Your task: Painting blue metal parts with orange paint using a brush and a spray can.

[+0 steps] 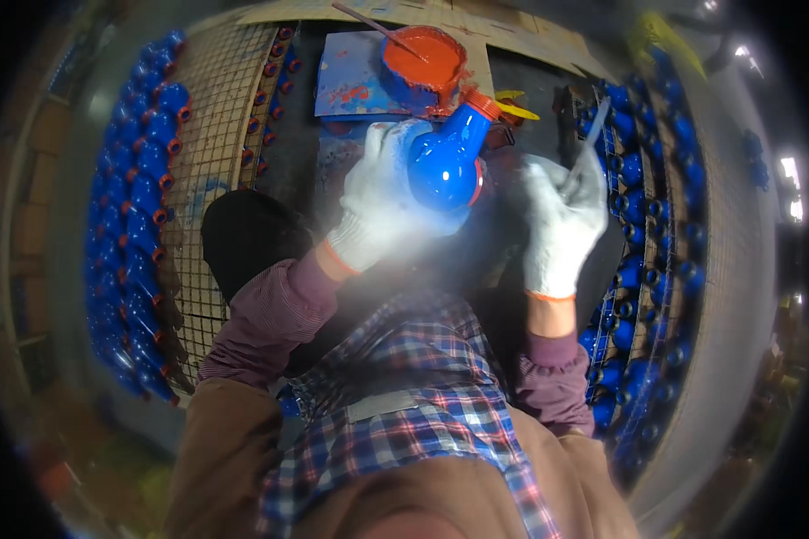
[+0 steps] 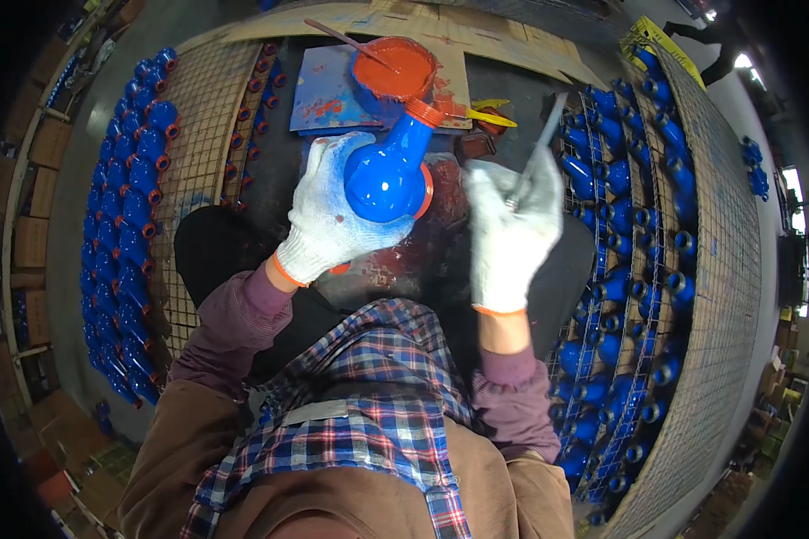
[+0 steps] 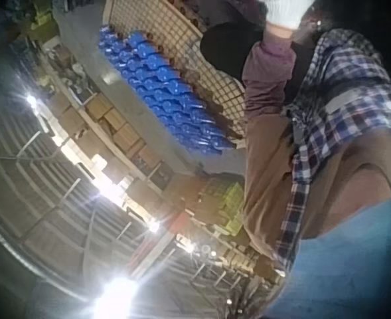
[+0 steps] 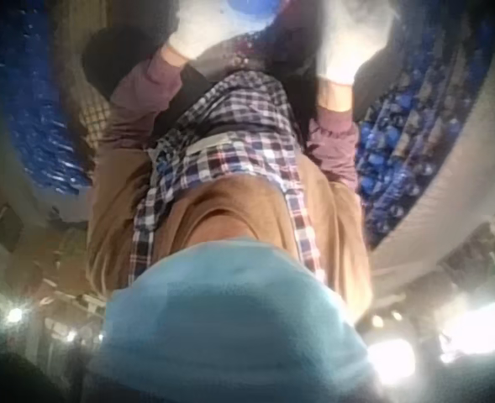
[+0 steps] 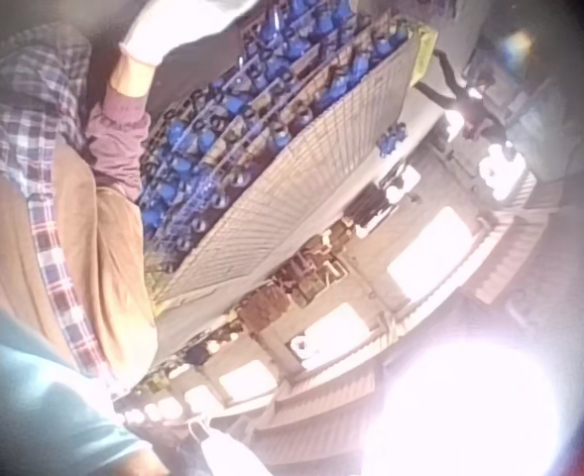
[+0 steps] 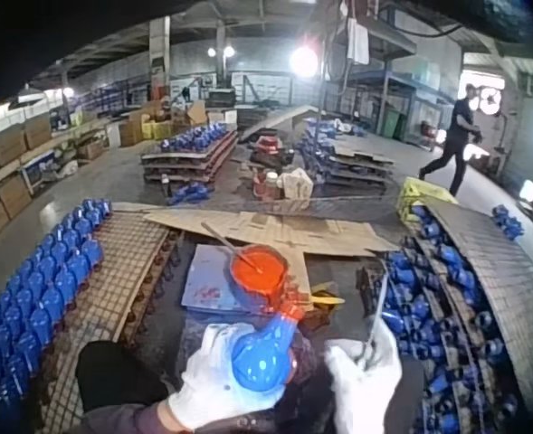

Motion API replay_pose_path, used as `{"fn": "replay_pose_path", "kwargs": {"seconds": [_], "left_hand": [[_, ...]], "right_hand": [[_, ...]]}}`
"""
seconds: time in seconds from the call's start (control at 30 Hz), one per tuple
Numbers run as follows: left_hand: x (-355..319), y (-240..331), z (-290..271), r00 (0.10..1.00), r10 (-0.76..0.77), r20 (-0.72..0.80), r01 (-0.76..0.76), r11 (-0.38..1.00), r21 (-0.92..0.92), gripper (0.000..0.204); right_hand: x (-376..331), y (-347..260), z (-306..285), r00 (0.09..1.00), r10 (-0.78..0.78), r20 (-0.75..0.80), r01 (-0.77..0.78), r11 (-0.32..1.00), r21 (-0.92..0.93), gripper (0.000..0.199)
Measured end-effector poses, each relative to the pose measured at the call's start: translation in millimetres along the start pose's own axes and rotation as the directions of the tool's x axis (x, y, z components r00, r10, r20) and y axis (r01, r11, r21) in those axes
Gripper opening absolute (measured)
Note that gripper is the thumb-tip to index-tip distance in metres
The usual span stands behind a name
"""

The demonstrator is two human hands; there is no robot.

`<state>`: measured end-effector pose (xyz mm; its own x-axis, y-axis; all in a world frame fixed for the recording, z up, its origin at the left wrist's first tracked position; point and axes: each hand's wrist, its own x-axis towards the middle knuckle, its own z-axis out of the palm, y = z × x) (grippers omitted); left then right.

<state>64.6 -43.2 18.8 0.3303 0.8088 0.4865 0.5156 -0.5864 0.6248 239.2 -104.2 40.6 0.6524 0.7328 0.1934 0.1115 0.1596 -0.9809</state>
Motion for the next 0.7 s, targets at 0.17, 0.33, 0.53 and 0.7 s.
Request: {"fn": "replay_pose_path", "kwargs": {"seconds": [0.17, 0.33, 0.53, 0.7], "left_hand": [[2, -17, 1, 0.986, -0.139, 0.094, 0.160, 0.949, -0.270, 0.077], [1, -40, 6, 0.771, -0.463, 0.438, 0.606, 0.319, -0.729, 0.055], [10, -47, 4, 0.812, -0.356, 0.463, 0.583, 0.435, -0.687, 0.048], [25, -54, 7, 0.533, -0.318, 0.784, 0.767, -0.210, -0.606, 0.067]], "right_hand": [[12, -27, -89, 0.977, -0.149, -0.151, 0.087, 0.932, -0.353, 0.044], [-33, 20, -223, 0.998, 0.058, -0.027, -0.063, 0.784, -0.617, 0.026], [-169, 124, -286, 0.783, 0.442, 0.438, 0.431, 0.124, -0.894, 0.015], [-192, 175, -255, 0.762, 0.608, -0.223, -0.275, -0.008, -0.961, 0.021]]}}
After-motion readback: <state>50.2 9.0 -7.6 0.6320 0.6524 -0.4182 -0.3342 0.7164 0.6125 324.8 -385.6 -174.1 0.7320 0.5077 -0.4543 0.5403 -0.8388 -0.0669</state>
